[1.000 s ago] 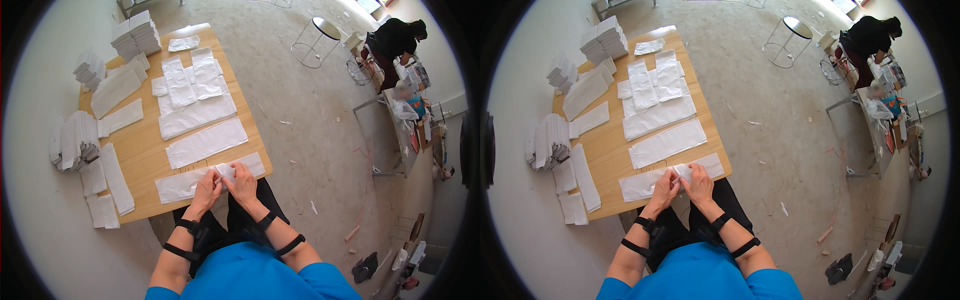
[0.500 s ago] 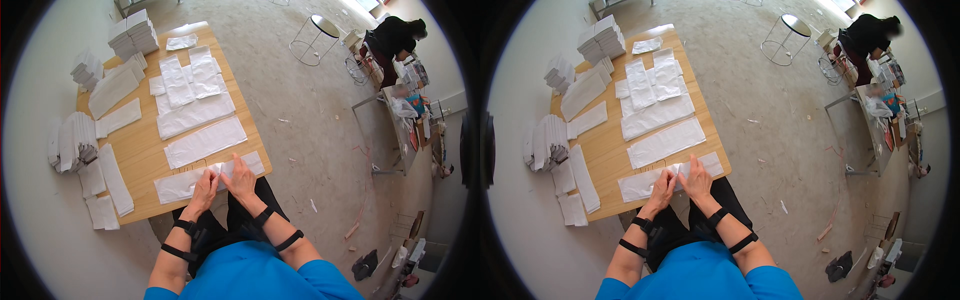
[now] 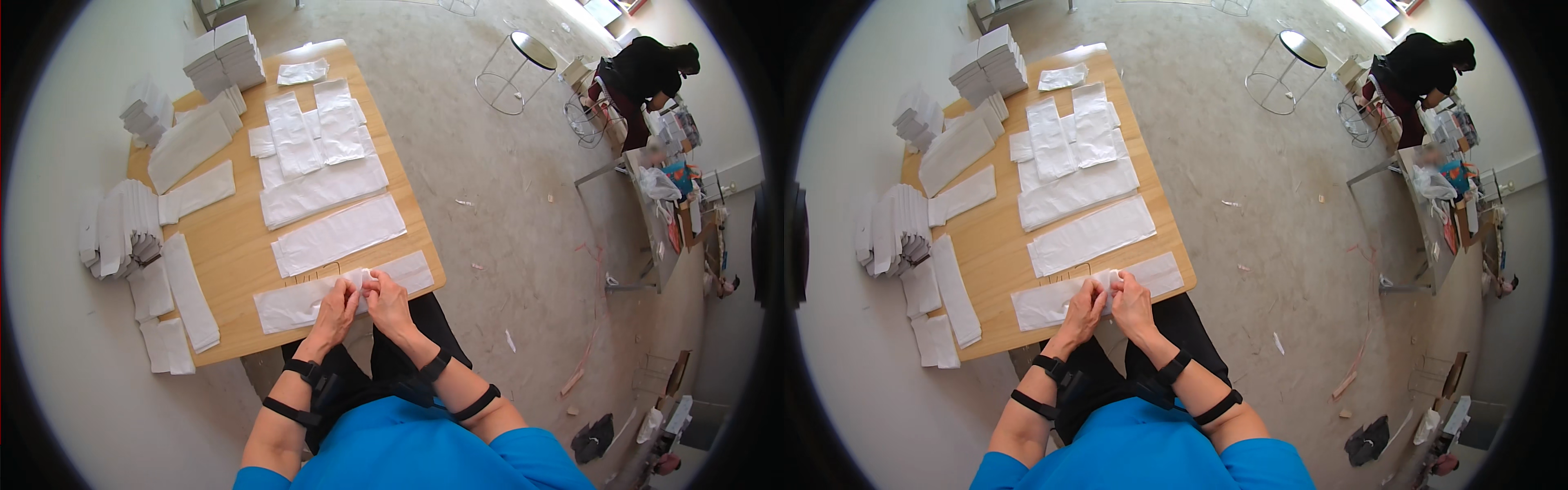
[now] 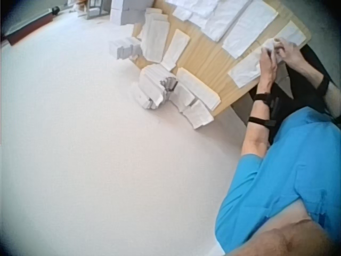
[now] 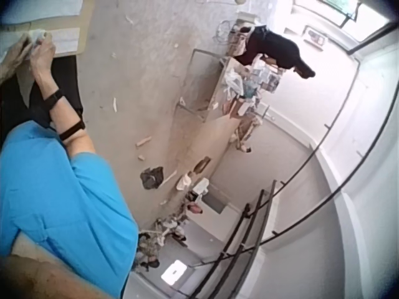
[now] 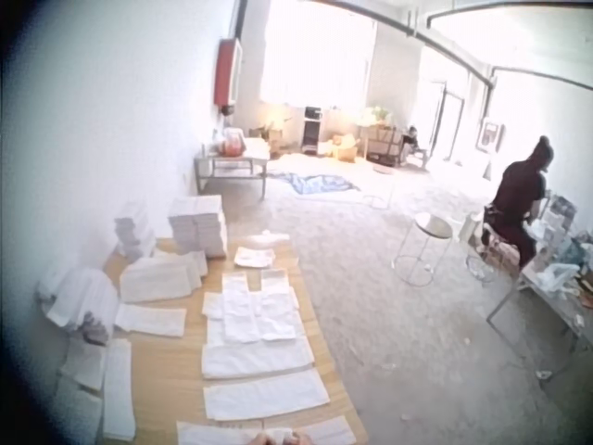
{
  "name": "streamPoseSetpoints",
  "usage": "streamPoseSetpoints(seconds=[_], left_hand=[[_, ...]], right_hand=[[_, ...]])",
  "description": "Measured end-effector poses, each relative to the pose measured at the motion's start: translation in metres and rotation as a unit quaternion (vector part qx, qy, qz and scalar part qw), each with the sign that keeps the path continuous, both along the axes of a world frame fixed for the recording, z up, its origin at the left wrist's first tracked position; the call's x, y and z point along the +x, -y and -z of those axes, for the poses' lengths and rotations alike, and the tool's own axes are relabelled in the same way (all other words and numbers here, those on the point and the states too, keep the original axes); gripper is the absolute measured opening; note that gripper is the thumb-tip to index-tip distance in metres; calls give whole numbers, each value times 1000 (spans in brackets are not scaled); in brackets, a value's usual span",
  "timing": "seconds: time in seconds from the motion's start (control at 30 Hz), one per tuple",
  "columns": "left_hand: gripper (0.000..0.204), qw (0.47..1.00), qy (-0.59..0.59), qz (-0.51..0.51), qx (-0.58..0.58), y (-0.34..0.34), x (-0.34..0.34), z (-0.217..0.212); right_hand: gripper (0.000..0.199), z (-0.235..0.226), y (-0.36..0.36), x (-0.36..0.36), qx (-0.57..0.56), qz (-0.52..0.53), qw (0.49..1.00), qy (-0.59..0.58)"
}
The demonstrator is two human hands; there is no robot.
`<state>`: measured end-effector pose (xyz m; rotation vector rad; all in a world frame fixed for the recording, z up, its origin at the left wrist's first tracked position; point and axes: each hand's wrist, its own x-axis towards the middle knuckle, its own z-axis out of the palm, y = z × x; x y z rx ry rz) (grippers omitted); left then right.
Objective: Folding white plastic or fabric strips into rectangles on a table.
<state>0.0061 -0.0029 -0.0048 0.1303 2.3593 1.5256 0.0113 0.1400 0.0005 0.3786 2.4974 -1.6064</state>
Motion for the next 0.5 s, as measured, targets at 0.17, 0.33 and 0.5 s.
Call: streamPoseSetpoints(seconds=[0.17, 0.33, 0.5], left_hand=[[15, 980, 38, -153, 125, 35, 17, -4], [10, 846, 36, -440, 299, 126, 64, -12], [13, 805, 68, -523, 271, 200, 107, -4]], right_hand=[[35, 5, 4, -2, 64, -19, 998, 10], [39, -6, 1, -5, 46, -27, 998, 18], [40, -7, 3, -6, 48, -29, 998, 12]])
